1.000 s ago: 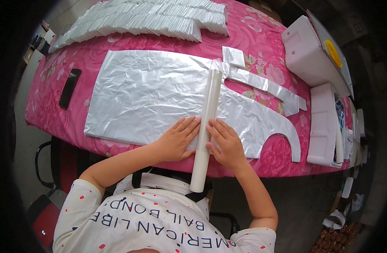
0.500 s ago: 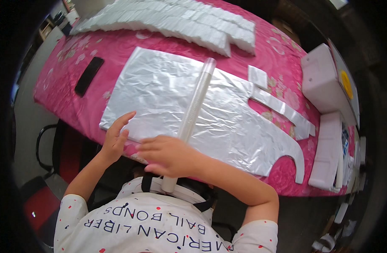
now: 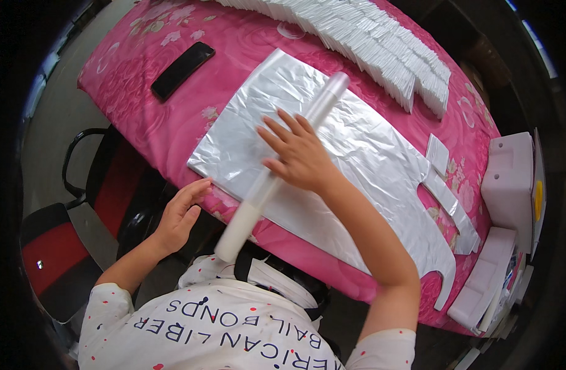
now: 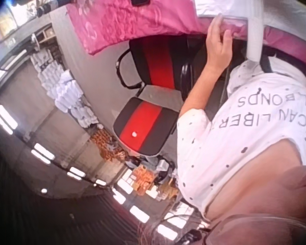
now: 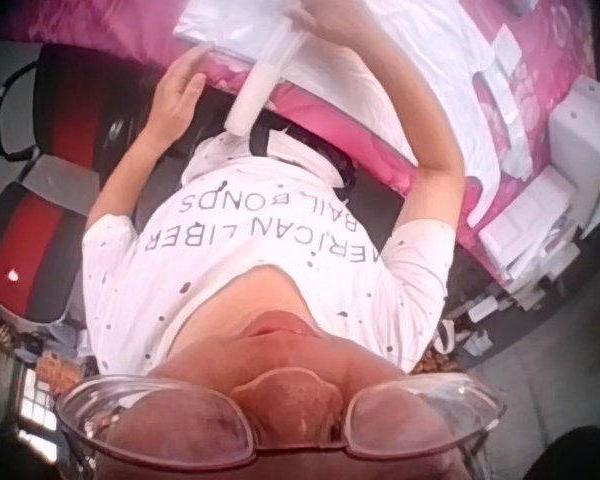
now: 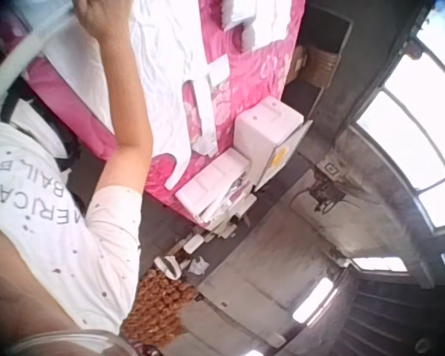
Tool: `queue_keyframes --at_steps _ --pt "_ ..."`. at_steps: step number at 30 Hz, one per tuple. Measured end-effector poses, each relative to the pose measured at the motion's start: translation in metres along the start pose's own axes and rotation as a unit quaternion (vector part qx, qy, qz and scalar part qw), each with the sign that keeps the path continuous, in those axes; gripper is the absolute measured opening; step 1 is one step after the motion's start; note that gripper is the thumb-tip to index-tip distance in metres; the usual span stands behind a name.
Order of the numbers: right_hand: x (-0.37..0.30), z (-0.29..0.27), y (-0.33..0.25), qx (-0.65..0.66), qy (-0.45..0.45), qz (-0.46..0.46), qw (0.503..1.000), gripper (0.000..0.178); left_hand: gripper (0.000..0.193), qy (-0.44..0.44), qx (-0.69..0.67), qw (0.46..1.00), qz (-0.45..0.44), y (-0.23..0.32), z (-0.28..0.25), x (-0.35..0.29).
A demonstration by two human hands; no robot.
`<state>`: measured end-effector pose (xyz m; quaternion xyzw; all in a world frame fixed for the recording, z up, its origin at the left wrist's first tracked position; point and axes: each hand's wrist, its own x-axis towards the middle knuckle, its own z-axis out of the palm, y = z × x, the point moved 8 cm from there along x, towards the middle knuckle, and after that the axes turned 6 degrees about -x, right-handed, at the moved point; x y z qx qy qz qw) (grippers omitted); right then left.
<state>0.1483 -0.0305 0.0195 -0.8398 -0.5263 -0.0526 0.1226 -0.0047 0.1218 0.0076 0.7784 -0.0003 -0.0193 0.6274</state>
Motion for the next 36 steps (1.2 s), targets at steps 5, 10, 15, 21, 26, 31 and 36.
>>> queue_keyframes --at_steps 5,10,15,21,26,31,36 --pt "0.093 0.016 -0.014 0.033 0.163 0.123 0.978 0.045 0.067 0.062 0.216 0.974 0.014 0.009 0.0 0.0" --pt "0.092 0.002 -0.007 0.04 0.347 0.291 0.891 0.054 0.088 0.082 0.345 0.931 -0.083 -0.004 -0.002 0.006" --pt "0.052 0.023 -0.007 0.311 0.356 0.374 0.798 0.078 0.062 0.044 -0.033 0.989 -0.134 -0.017 -0.006 -0.005" --pt "0.044 0.015 -0.052 0.835 0.156 0.157 0.504 0.076 0.044 -0.073 -0.483 0.861 -0.141 0.016 0.036 -0.011" --pt "0.009 0.002 -0.052 0.823 0.149 0.171 0.521 0.073 0.05 -0.098 -0.476 0.862 -0.14 0.03 0.045 -0.012" --pt "-0.017 0.015 -0.05 0.782 0.099 0.221 0.574 0.066 0.057 -0.121 -0.479 0.855 -0.155 0.032 0.055 -0.015" --pt "-0.026 0.001 -0.066 0.82 0.096 0.179 0.536 0.063 0.065 -0.214 -0.608 0.744 -0.178 0.045 0.077 -0.022"
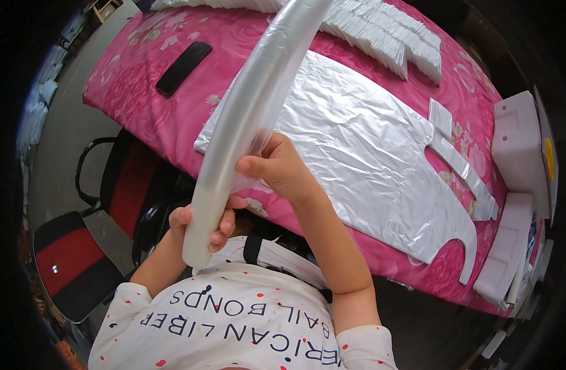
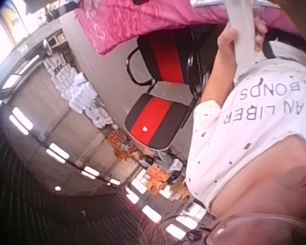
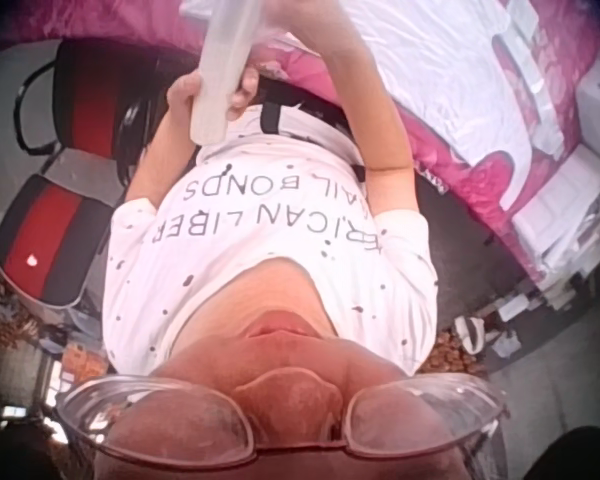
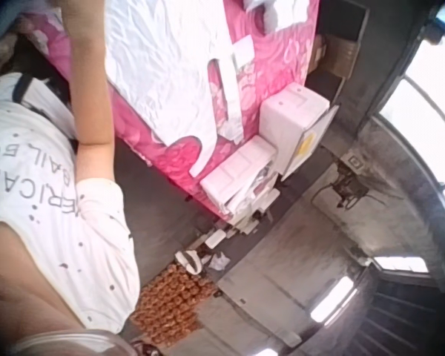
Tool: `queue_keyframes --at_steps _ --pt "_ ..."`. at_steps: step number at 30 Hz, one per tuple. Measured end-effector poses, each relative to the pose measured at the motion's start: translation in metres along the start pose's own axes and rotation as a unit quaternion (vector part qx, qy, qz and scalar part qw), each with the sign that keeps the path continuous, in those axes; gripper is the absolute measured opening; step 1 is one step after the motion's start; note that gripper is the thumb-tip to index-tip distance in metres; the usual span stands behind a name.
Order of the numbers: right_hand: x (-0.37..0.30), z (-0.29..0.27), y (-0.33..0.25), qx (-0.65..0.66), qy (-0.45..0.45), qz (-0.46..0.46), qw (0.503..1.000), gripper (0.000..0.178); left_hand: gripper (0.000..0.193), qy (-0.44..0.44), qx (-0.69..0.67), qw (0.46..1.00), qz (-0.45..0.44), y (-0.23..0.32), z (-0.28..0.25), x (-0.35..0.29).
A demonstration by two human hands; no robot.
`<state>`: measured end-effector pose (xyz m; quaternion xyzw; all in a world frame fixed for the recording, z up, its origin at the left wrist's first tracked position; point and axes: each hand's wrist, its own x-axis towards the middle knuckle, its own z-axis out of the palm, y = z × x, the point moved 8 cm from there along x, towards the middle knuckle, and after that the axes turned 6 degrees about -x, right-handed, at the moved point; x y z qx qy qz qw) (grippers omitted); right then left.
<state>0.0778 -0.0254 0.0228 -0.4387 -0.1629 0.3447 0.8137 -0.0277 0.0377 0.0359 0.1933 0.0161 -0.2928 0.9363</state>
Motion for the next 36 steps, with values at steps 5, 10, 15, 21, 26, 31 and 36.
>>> queue_keyframes --at_steps 5,10,15,21,26,31,36 --pt "-0.006 0.004 -0.01 -0.014 -0.004 -0.036 0.999 0.071 0.073 -0.078 -0.183 0.979 -0.033 -0.022 -0.012 0.0" --pt "-0.015 0.025 -0.021 -0.032 -0.045 -0.086 0.995 0.074 0.072 -0.241 -0.352 0.892 -0.15 -0.042 0.006 -0.011" --pt "-0.032 0.001 -0.018 -0.18 0.109 -0.015 0.978 0.034 0.064 -0.07 0.022 0.984 -0.163 -0.021 -0.027 0.012" --pt "-0.054 -0.013 -0.003 -0.375 0.266 0.016 0.888 0.038 0.061 0.128 0.442 0.882 0.096 0.02 -0.039 0.045" --pt "-0.069 -0.021 0.017 -0.436 0.142 0.135 0.878 0.046 0.055 0.19 0.429 0.881 -0.06 -0.005 -0.068 0.034" --pt "-0.116 -0.08 0.007 -0.359 0.151 0.155 0.908 0.038 0.043 0.232 0.382 0.858 -0.254 -0.023 -0.089 -0.004" --pt "-0.145 -0.154 -0.044 -0.33 0.298 0.125 0.887 0.023 0.039 0.245 0.403 0.827 -0.308 -0.034 -0.101 -0.032"
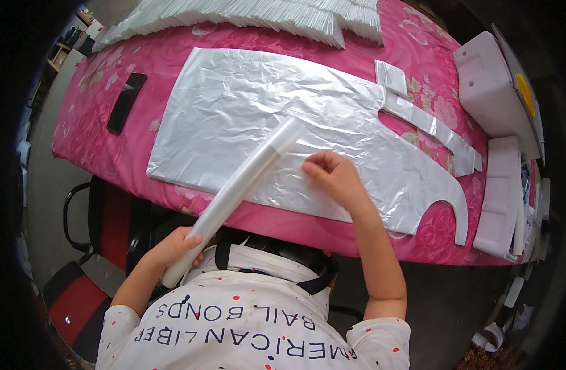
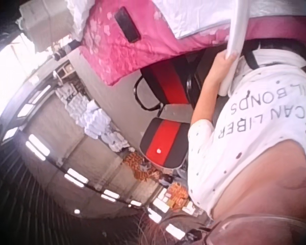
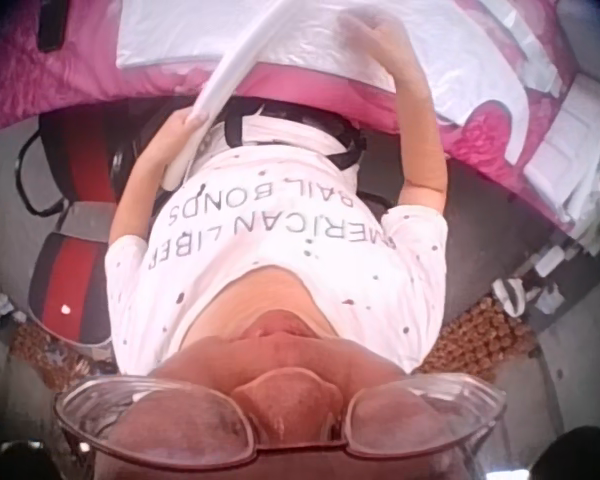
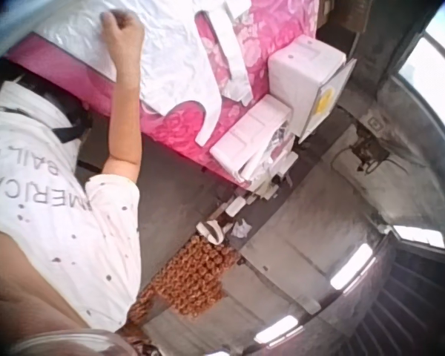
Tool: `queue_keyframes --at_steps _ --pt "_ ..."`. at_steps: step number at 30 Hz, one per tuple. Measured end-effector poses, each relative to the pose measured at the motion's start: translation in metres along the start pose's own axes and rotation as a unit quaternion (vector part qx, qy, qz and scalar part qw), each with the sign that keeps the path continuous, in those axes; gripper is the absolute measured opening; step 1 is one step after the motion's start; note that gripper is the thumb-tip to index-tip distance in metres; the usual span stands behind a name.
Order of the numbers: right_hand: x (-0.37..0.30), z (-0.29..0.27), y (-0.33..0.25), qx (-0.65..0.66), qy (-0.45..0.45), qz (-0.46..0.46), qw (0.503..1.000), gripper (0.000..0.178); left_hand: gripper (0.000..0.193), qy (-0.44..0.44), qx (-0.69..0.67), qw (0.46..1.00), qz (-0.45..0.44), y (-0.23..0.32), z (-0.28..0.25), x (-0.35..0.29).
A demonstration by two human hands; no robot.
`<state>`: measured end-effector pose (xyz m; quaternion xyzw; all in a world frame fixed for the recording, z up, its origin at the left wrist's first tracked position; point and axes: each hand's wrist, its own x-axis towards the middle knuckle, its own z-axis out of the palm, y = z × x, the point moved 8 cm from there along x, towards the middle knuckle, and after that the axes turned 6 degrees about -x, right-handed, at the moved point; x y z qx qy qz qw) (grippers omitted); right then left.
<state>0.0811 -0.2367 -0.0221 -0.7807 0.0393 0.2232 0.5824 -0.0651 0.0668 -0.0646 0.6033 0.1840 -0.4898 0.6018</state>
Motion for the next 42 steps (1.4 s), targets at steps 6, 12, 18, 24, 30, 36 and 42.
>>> queue_keyframes --at_steps 6,12,18,24,30,36,42 --pt "0.032 -0.033 -0.02 -0.051 0.073 -0.037 0.995 0.025 0.037 0.024 0.023 0.999 -0.009 0.005 0.006 -0.008" --pt "0.043 -0.008 -0.029 -0.06 0.006 -0.002 0.998 0.028 0.038 0.022 0.026 0.999 -0.001 0.003 0.005 -0.008" --pt "0.048 0.002 -0.02 -0.08 -0.035 0.004 0.996 0.023 0.041 0.006 0.013 1.0 0.01 0.009 0.008 -0.01" --pt "0.048 -0.032 -0.017 -0.056 0.055 -0.036 0.996 0.017 0.04 -0.014 0.021 1.0 0.003 0.008 0.008 -0.009" --pt "0.041 -0.163 0.013 -0.181 0.242 -0.07 0.951 0.02 0.039 -0.05 0.05 0.997 -0.016 0.006 0.005 -0.017" --pt "-0.001 -0.284 0.06 -0.154 0.386 -0.026 0.909 0.02 0.041 -0.085 0.192 0.978 -0.005 -0.001 -0.015 -0.02" --pt "0.009 -0.252 0.037 -0.108 0.345 -0.071 0.93 0.021 0.051 -0.11 0.333 0.928 0.126 0.079 0.016 -0.012"
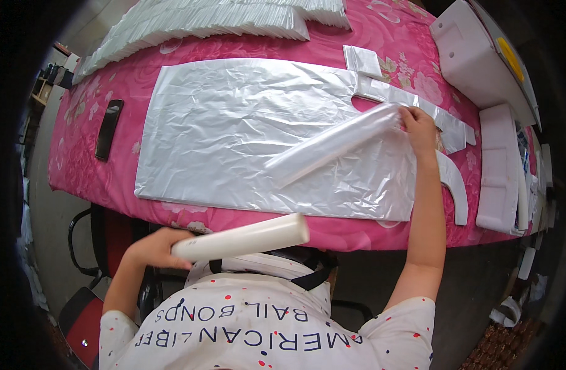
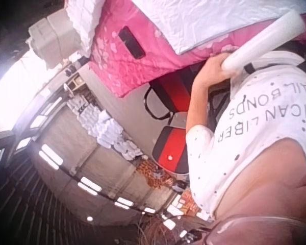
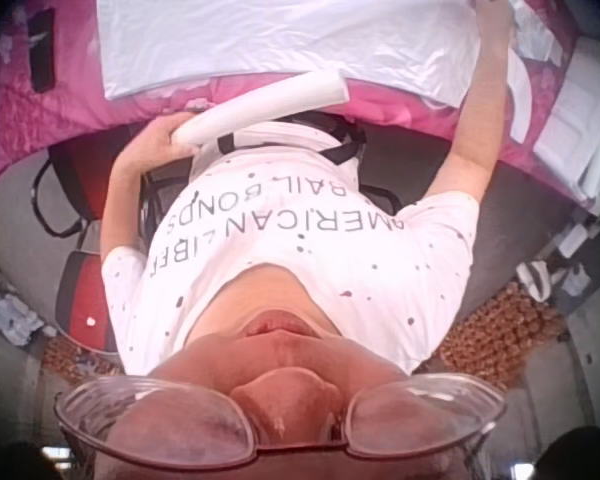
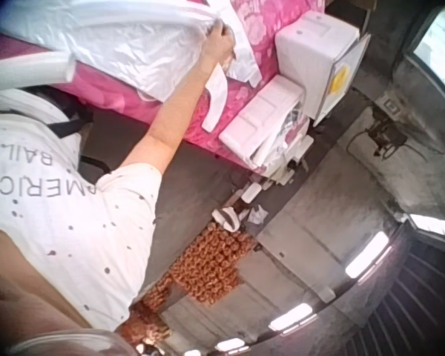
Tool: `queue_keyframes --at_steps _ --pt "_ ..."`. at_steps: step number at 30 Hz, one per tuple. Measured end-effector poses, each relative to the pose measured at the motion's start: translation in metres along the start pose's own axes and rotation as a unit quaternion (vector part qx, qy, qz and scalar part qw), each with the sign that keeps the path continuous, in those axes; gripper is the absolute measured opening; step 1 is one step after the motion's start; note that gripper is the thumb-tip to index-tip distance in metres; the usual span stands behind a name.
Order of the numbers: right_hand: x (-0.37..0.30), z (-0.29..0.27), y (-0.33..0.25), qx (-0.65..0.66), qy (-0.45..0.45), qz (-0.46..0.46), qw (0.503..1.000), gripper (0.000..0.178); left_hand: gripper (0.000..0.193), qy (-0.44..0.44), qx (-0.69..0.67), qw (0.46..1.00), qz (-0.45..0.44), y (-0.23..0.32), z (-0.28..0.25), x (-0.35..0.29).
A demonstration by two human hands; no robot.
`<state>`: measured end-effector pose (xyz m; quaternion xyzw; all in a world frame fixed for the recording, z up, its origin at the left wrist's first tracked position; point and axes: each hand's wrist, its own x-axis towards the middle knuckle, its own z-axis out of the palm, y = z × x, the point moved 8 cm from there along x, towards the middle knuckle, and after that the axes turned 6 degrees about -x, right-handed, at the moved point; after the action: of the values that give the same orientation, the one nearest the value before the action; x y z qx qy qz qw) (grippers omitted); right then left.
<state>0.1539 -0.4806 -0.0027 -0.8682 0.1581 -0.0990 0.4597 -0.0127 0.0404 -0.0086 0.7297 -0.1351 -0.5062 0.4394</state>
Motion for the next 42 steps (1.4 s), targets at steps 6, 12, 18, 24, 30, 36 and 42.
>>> queue_keyframes --at_steps 6,12,18,24,30,36,42 --pt "-0.01 0.096 -0.056 0.032 -0.141 -0.059 0.988 0.02 0.057 0.174 0.395 0.887 0.161 0.103 -0.044 0.068" --pt "-0.005 0.148 -0.075 0.053 -0.225 -0.044 0.972 0.019 0.054 0.218 0.433 0.747 0.455 0.141 -0.012 0.091" --pt "0.009 0.158 -0.07 0.001 -0.285 -0.019 0.958 0.021 0.064 0.044 0.483 0.781 0.395 0.089 0.026 0.096" --pt "0.009 0.152 -0.072 0.086 -0.371 0.097 0.92 0.031 0.084 0.057 0.497 0.784 0.367 0.075 0.04 0.099" --pt "-0.032 0.126 -0.117 -0.072 -0.255 -0.071 0.962 0.055 0.084 0.098 0.496 0.798 0.328 0.069 0.055 0.098" --pt "-0.193 0.17 -0.151 -0.232 -0.209 -0.32 0.895 0.049 0.084 0.137 0.49 0.806 0.303 0.068 0.068 0.102" --pt "-0.168 0.125 -0.126 -0.278 -0.094 -0.263 0.919 0.049 0.082 0.151 0.506 0.795 0.3 0.069 0.074 0.1"
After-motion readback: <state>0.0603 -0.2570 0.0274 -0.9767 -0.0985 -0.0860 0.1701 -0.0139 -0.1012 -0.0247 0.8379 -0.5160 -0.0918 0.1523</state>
